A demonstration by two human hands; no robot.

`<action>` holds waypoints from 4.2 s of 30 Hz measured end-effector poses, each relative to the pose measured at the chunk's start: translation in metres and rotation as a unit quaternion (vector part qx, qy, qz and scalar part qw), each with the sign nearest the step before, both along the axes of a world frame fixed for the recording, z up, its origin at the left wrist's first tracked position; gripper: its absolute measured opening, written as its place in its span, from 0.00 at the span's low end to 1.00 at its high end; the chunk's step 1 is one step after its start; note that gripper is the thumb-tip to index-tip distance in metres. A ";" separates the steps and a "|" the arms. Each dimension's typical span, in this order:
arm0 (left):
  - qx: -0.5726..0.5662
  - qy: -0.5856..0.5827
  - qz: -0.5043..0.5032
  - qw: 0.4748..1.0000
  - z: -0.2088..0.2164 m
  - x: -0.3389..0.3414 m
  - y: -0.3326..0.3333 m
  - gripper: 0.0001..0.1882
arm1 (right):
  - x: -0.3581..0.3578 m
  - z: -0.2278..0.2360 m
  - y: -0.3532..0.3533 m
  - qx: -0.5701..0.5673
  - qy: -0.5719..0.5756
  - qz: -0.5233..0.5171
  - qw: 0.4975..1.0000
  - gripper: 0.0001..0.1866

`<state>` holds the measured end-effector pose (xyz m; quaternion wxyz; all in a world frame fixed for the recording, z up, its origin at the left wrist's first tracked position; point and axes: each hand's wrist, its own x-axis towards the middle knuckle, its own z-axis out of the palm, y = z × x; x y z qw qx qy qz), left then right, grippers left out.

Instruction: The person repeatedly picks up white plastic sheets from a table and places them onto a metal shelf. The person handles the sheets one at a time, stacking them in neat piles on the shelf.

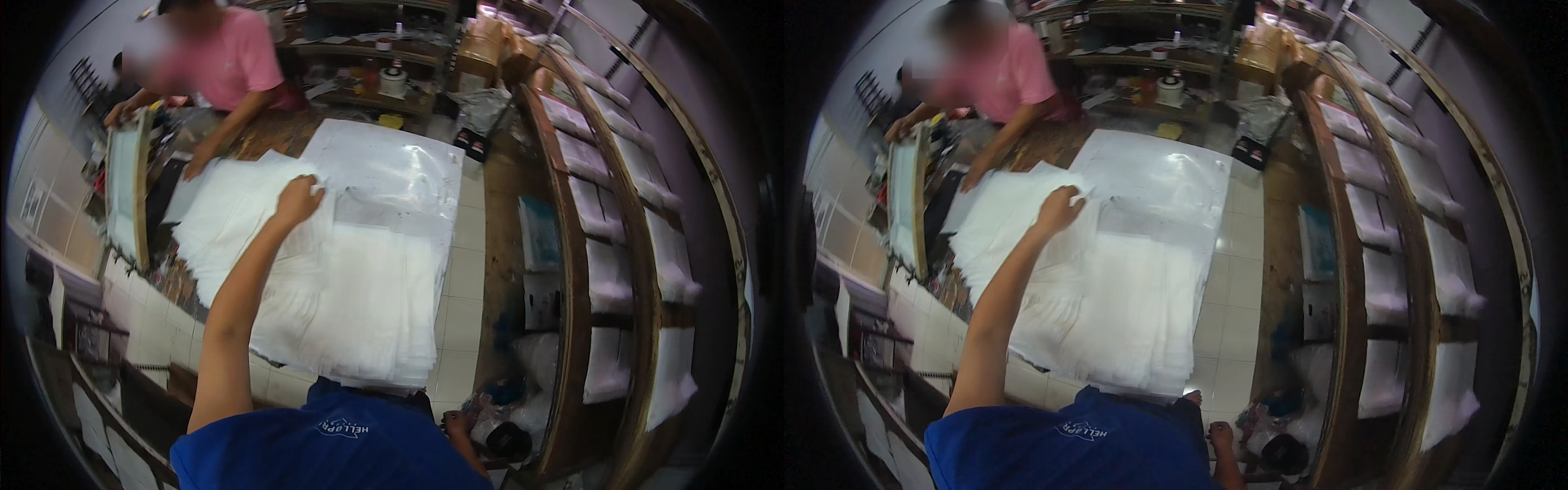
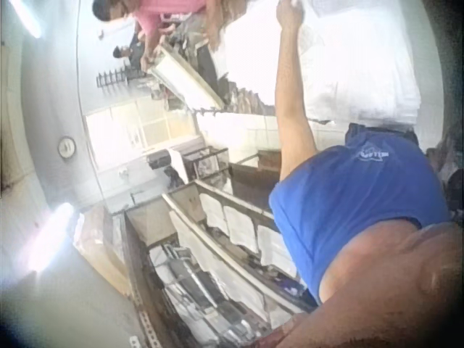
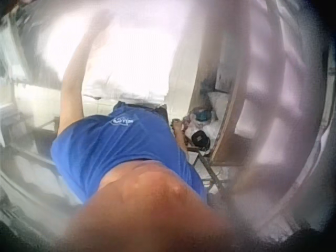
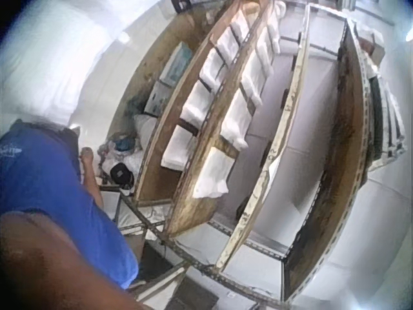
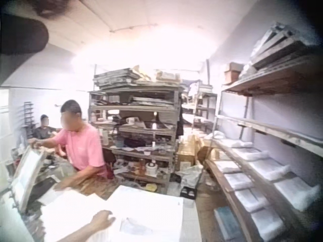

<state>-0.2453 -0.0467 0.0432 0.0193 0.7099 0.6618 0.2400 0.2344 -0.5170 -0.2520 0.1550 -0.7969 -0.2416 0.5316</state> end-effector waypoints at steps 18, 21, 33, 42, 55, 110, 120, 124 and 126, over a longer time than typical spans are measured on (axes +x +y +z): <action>-0.077 0.028 -0.319 0.944 -0.052 0.111 -0.017 0.15 | -0.023 0.132 0.045 0.226 -0.033 -0.261 0.938 0.17; -0.085 -0.061 -0.465 0.879 -0.039 0.236 -0.102 0.12 | -0.044 0.180 0.070 0.376 -0.038 -0.274 0.885 0.19; -0.148 0.020 -0.694 0.704 -0.025 0.355 -0.280 0.07 | -0.046 0.265 0.041 0.422 -0.111 -0.210 0.875 0.13; -0.260 0.019 -0.756 0.600 0.017 0.371 -0.315 0.13 | -0.018 0.285 -0.119 0.304 -0.280 -0.423 0.806 0.16; -0.234 0.052 -0.758 0.607 0.007 0.395 -0.286 0.15 | -0.153 0.257 -0.491 -0.074 -0.550 -0.625 0.549 0.13; -0.020 -0.095 -0.166 0.981 0.033 0.177 -0.161 0.12 | 0.071 0.161 0.106 0.137 -0.062 0.118 0.981 0.13; 0.027 -0.011 0.126 0.992 -0.030 0.109 -0.022 0.15 | 0.194 0.147 0.172 0.200 -0.147 0.251 0.936 0.13; -0.099 0.131 0.234 0.958 -0.068 0.076 0.047 0.13 | 0.223 0.155 0.176 0.219 -0.153 0.206 0.941 0.14; -0.152 0.192 0.231 0.942 -0.112 0.031 0.061 0.14 | 0.223 0.168 0.167 0.201 -0.151 0.172 0.953 0.14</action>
